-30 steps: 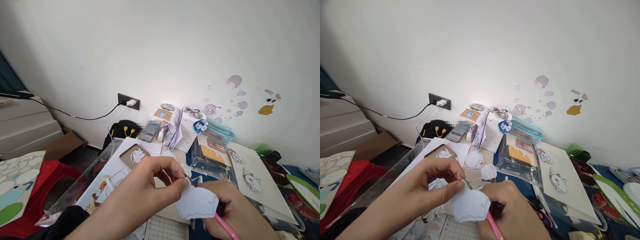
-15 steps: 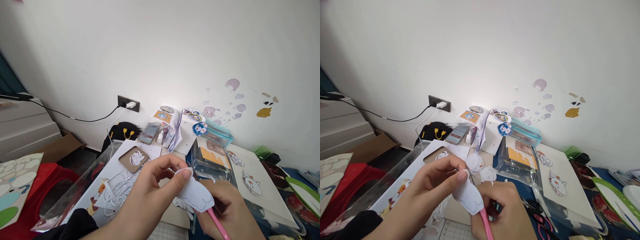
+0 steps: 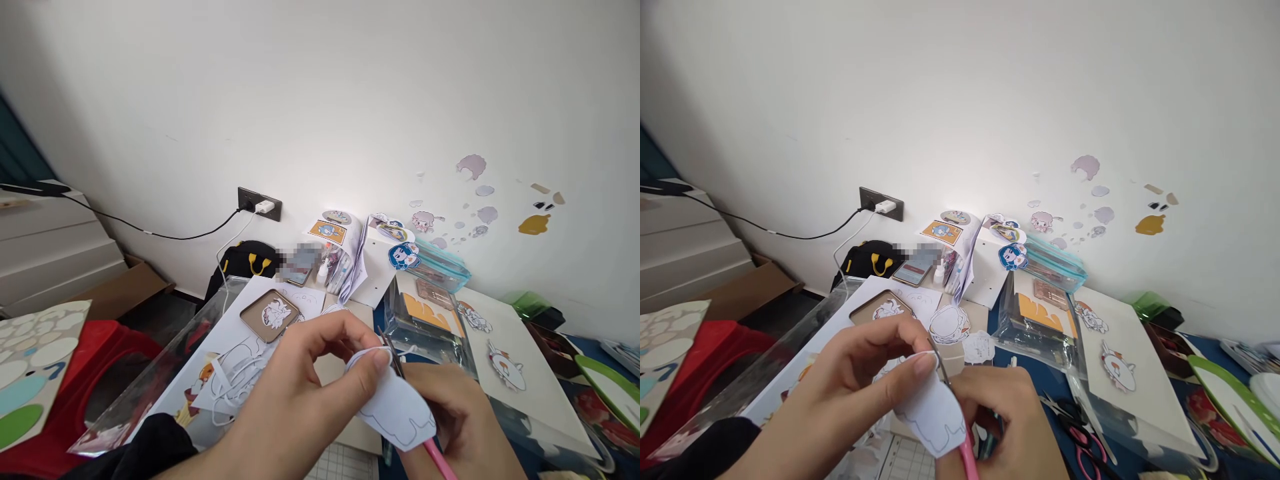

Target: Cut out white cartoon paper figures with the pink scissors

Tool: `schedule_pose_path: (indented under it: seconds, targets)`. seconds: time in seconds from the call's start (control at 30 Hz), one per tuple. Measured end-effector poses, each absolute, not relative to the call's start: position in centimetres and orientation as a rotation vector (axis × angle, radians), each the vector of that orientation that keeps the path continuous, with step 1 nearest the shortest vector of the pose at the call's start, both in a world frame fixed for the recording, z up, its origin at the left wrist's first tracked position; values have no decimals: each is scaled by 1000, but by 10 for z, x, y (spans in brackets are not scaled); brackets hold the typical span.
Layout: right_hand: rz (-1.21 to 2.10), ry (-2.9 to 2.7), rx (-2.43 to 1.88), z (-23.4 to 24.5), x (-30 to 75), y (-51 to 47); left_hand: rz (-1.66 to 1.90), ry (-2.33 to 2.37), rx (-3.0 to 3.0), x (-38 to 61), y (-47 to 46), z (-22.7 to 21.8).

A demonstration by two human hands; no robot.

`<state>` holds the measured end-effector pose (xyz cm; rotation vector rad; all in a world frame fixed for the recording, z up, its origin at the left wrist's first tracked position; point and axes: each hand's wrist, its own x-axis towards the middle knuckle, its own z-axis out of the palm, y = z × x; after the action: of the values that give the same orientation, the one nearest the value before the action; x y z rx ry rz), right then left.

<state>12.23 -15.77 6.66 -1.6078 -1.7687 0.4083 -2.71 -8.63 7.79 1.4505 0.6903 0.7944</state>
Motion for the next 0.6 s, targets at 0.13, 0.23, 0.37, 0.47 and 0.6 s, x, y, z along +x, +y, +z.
schedule_pose_path:
  seconds: [0.13,0.23,0.37,0.47,0.6]
  targets:
    - [476,-1831,-1588,69,126,-156,789,696,1474,-28,-85,78]
    - [515,-1850,-1561,70,128,-155,781,689,1483,-29,-84,80]
    - [525,-1834,-1544,72,128,-152,785,677,1496,-29,-85,80]
    - [567,-1812,-1544,71,126,-151,789,693,1504,-29,-84,78]
    - [539,-1823,-1599,67,127,-154,768,706,1529,-33,-83,76]
